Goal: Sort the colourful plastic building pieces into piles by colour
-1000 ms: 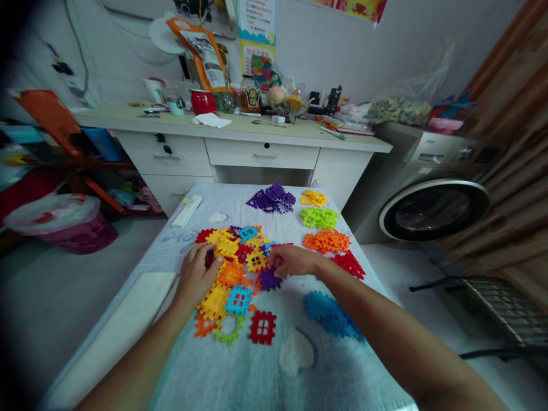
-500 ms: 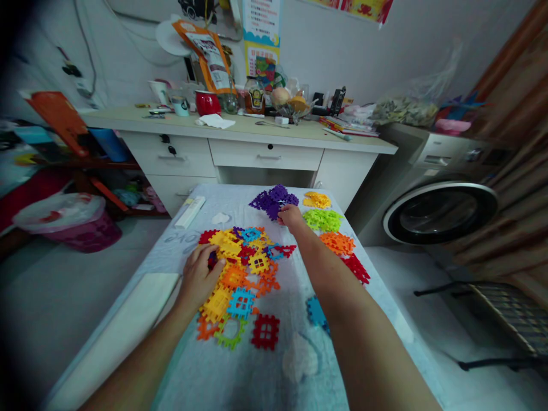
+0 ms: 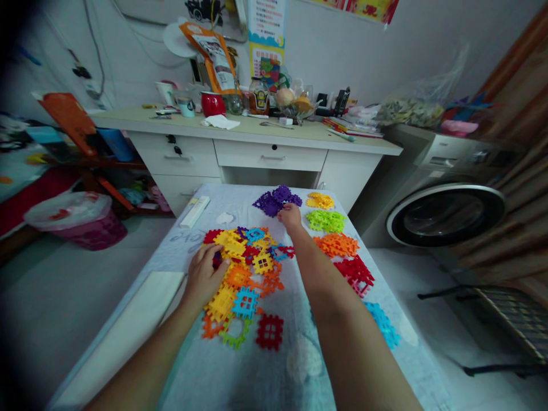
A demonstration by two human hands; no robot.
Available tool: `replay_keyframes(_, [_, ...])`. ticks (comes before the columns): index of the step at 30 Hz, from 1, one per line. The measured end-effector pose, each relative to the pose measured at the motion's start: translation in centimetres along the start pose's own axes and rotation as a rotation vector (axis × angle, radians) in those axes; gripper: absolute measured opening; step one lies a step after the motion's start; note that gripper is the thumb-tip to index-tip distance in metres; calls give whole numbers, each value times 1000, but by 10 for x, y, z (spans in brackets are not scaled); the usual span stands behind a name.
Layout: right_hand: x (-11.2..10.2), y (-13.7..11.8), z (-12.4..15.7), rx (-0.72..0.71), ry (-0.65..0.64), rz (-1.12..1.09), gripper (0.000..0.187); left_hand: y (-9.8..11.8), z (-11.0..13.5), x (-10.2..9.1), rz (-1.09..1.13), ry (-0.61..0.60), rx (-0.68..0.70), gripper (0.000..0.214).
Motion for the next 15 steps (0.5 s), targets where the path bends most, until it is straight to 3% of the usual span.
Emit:
replay_keyframes(5, [6, -7, 17, -117, -37, 288, 25, 2, 0, -1, -6, -14, -7, 34])
replay_keyframes(11, [58, -26, 58, -327, -555, 802, 21, 2, 0, -1, -15, -16, -25, 34])
replay_keyframes(13, [72, -29, 70, -389, -593, 980, 24, 2, 0, -1, -16, -13, -20, 35])
replay_keyframes(15, [81, -28, 76, -394, -548, 1120, 30, 2, 0, -1, -17, -10, -20, 35])
Point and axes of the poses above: each hand's wrist, its own z-axis away from the middle knuckle, its own x-axis out of the palm, y = z × x, the point moved 4 cm from there along -z, towards the middle knuckle, and after that the axes turned 14 degrees about -y, right-handed, at the moved point
